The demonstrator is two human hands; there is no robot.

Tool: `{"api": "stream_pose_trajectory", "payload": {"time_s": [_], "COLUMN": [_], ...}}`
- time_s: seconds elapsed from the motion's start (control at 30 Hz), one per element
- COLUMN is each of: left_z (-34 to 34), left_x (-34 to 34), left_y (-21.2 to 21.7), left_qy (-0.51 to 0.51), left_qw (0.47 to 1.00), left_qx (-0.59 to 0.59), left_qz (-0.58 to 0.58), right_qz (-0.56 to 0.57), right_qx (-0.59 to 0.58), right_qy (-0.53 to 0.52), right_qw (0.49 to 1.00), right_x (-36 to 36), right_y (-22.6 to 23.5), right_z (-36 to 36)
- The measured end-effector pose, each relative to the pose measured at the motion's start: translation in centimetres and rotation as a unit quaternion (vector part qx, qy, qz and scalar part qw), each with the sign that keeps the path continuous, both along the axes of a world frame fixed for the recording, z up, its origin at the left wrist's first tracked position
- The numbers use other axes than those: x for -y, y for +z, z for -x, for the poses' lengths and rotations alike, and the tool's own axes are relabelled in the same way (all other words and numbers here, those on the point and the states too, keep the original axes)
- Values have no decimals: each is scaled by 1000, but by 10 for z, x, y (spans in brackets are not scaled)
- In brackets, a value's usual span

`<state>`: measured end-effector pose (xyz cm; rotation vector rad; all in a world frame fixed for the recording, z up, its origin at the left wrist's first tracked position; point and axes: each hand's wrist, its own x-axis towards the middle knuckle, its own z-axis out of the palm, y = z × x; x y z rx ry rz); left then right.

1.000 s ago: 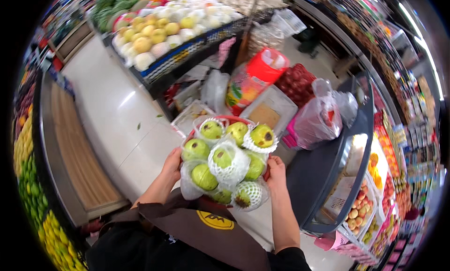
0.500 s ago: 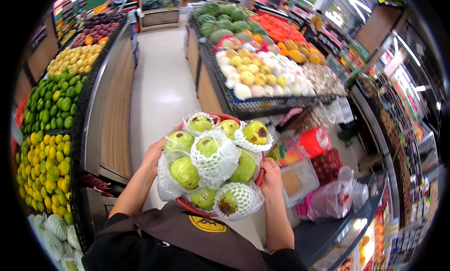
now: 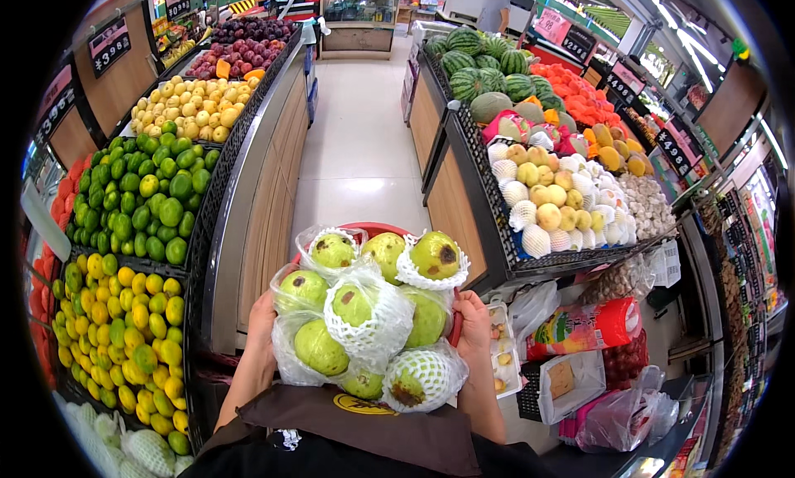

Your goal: The person packs green pears from a styrofoam box and a display shelf into a red basket and a plastic-lined shopping cart. They handle the pears one by one, placing them into protective foam nets and then into the containers. The person moves between the display area and the cart, eventually carrying the basket to a checkout counter.

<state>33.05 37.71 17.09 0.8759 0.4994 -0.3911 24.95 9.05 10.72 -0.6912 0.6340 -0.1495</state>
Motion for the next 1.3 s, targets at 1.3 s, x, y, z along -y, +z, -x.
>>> {"api": "stream_pose_trajectory", "payload": {"time_s": [1.3], "left_z": [-805], "left_x": [114], "left_y": [-121], "left_qy": [27], "left_qw": [999], "left_qx": [17], "left_qz": [-1], "right_qz": [59], "right_qx": [-12], "right_qy": [-23], "right_qw": [998], "right_x": [96], "right_y": [-120], "right_z": [-796]}}
